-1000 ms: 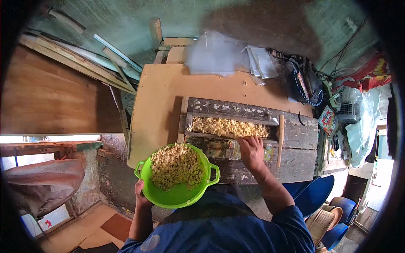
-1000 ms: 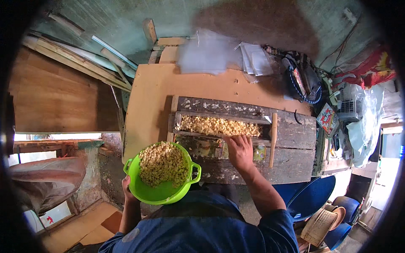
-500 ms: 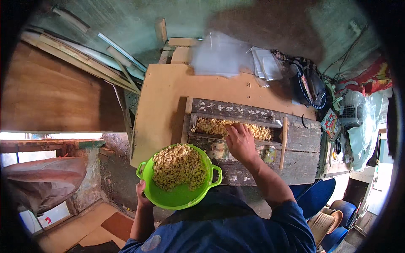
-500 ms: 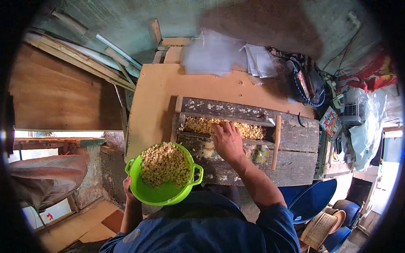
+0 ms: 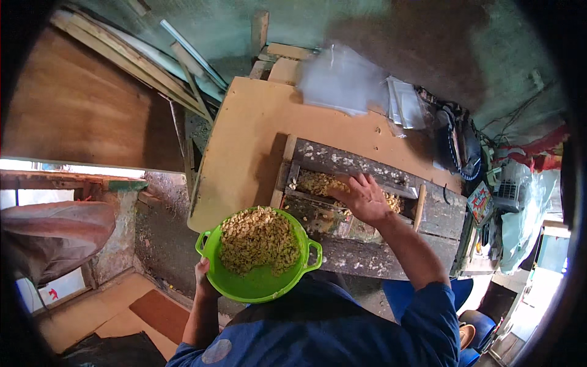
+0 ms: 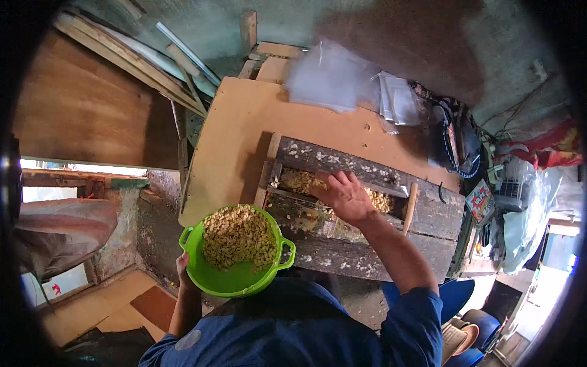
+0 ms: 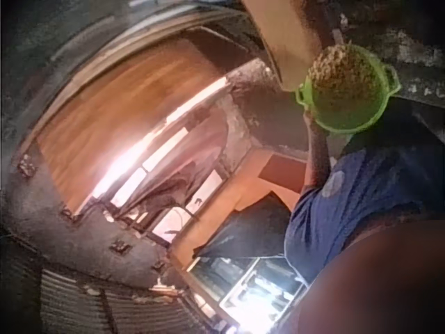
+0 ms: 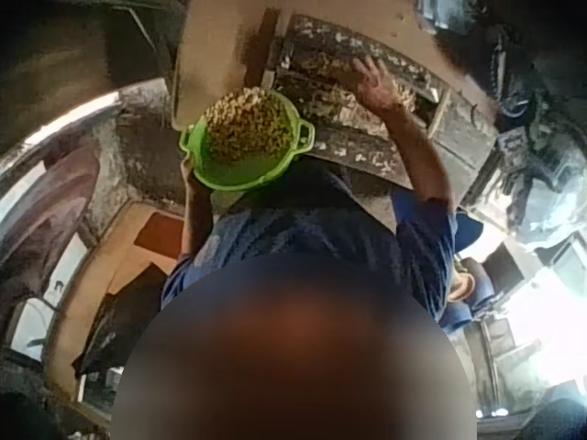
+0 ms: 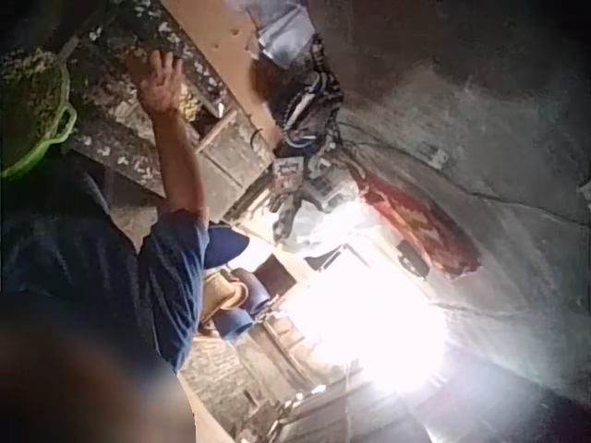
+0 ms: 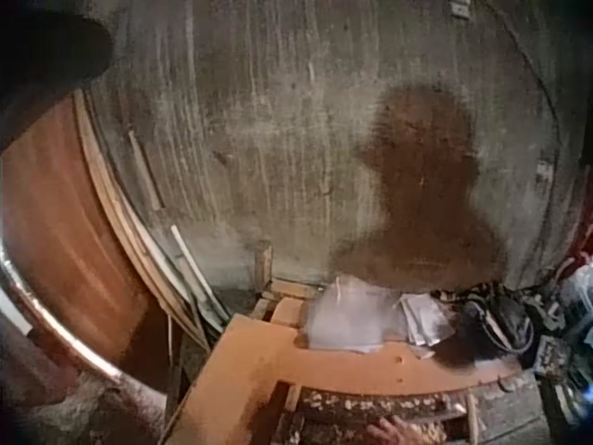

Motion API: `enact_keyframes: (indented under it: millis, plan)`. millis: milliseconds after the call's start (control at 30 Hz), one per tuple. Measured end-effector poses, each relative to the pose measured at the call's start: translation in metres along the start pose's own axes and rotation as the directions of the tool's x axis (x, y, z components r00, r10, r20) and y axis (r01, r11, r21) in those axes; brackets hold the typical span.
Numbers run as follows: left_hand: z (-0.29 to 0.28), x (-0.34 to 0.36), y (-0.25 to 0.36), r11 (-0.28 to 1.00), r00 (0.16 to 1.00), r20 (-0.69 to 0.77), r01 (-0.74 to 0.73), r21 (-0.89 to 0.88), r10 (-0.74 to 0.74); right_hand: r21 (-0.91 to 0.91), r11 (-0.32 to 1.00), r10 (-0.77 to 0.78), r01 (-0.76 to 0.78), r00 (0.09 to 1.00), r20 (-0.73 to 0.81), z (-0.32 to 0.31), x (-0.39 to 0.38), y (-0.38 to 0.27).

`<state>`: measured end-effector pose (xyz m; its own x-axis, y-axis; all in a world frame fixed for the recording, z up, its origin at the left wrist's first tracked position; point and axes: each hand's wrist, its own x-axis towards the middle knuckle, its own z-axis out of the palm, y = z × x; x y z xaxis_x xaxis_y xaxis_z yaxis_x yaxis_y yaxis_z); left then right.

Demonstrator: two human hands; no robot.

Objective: The person scoops pieces of food from a blue barrel into a green bowl, transfers the food into a clear plastic bag positioned in a wooden frame, and seals the bag by hand using a small tool.

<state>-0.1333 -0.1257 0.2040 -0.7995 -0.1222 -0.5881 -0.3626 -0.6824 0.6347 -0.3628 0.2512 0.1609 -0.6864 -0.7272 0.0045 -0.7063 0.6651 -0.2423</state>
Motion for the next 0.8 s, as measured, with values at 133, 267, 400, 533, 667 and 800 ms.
enact_keyframes:
  millis: [133, 267, 400, 533, 667, 800]
  plan:
    - [-0.004, -0.005, -0.002, 0.995, 0.999, -0.004, -0.05, 0.084, 0.05, -0.045, 0.995, -0.093, 0.093, 0.996, 0.012, 0.003, 0.016, 0.006]
    - [-0.015, -0.013, -0.007, 0.99, 0.988, -0.148, -0.021, 0.141, 0.042, 0.034, 0.998, -0.048, 0.048, 0.999, 0.005, 0.007, 0.026, 0.007]
    - [-0.017, -0.017, -0.007, 0.994, 0.986, -0.159, -0.025, 0.105, 0.042, -0.021, 0.978, -0.207, 0.209, 0.975, 0.085, 0.008, 0.036, 0.008]
    - [0.011, -0.016, -0.007, 0.982, 0.956, -0.247, -0.177, -0.066, 0.156, -0.015, 0.983, -0.181, 0.182, 0.982, 0.05, 0.021, 0.042, 0.008]
    - [-0.022, -0.022, -0.018, 0.986, 0.953, -0.265, -0.164, -0.039, 0.148, 0.039, 0.987, -0.159, 0.157, 0.986, 0.043, 0.013, 0.052, 0.002]
    - [-0.019, -0.019, -0.02, 0.963, 0.955, -0.263, -0.189, -0.193, 0.135, 0.04, 0.997, -0.062, 0.061, 0.998, 0.009, 0.017, 0.059, -0.002]
